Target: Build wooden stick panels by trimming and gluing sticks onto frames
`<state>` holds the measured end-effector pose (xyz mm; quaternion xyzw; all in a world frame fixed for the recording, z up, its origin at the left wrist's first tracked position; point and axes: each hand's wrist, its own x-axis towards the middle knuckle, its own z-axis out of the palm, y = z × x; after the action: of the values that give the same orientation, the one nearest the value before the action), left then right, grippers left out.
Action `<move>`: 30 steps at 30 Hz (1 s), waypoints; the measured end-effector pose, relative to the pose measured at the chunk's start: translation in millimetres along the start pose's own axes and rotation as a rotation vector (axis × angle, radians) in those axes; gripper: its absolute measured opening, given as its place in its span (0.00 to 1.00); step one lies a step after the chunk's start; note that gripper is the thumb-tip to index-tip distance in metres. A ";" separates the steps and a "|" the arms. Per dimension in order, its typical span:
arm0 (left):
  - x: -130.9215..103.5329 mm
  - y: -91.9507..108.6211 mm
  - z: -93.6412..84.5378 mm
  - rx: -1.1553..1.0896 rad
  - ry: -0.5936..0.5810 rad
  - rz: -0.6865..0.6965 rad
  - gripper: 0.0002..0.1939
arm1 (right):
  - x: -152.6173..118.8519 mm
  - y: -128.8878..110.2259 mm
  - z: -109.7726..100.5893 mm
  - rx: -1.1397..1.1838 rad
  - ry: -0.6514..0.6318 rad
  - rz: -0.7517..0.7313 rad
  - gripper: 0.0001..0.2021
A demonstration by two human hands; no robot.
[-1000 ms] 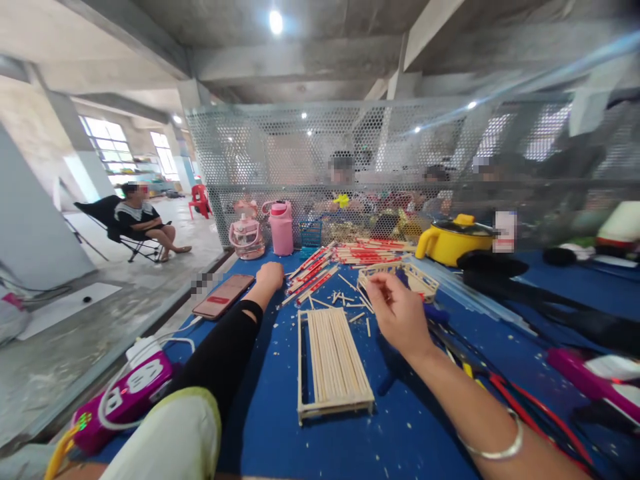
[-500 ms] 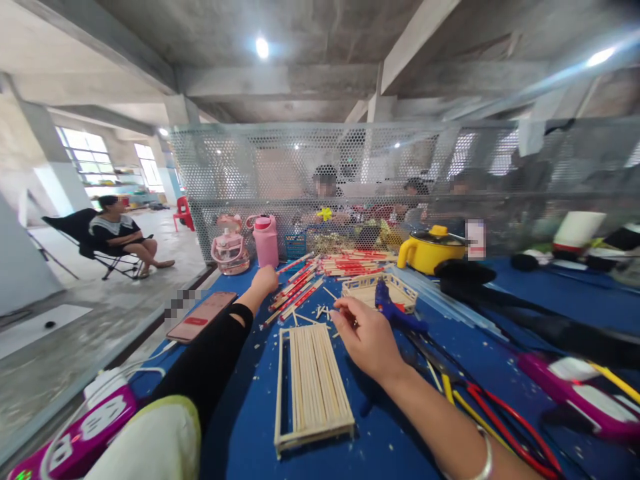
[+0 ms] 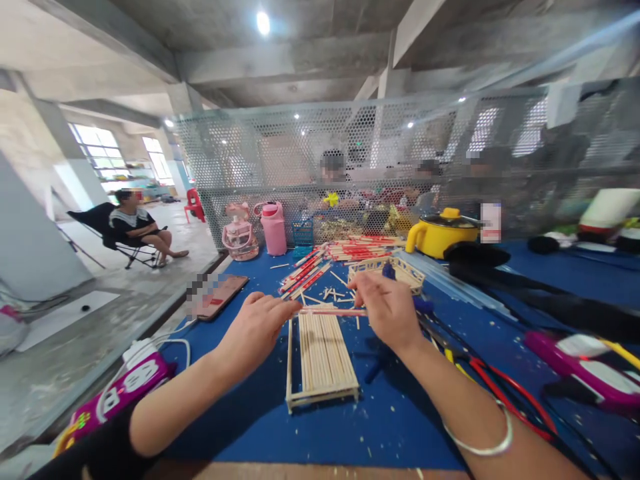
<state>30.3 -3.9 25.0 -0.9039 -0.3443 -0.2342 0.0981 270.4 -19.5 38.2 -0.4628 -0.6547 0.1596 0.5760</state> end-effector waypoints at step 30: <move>48.0 28.7 -75.0 -1.626 0.666 -0.751 0.08 | -77.5 -70.7 38.8 0.511 -0.812 0.530 0.20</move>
<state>54.2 -23.0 113.3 -0.4129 -0.2982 -0.6631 -0.5486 198.5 -104.9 32.6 -0.3584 -0.6257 0.6191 0.3110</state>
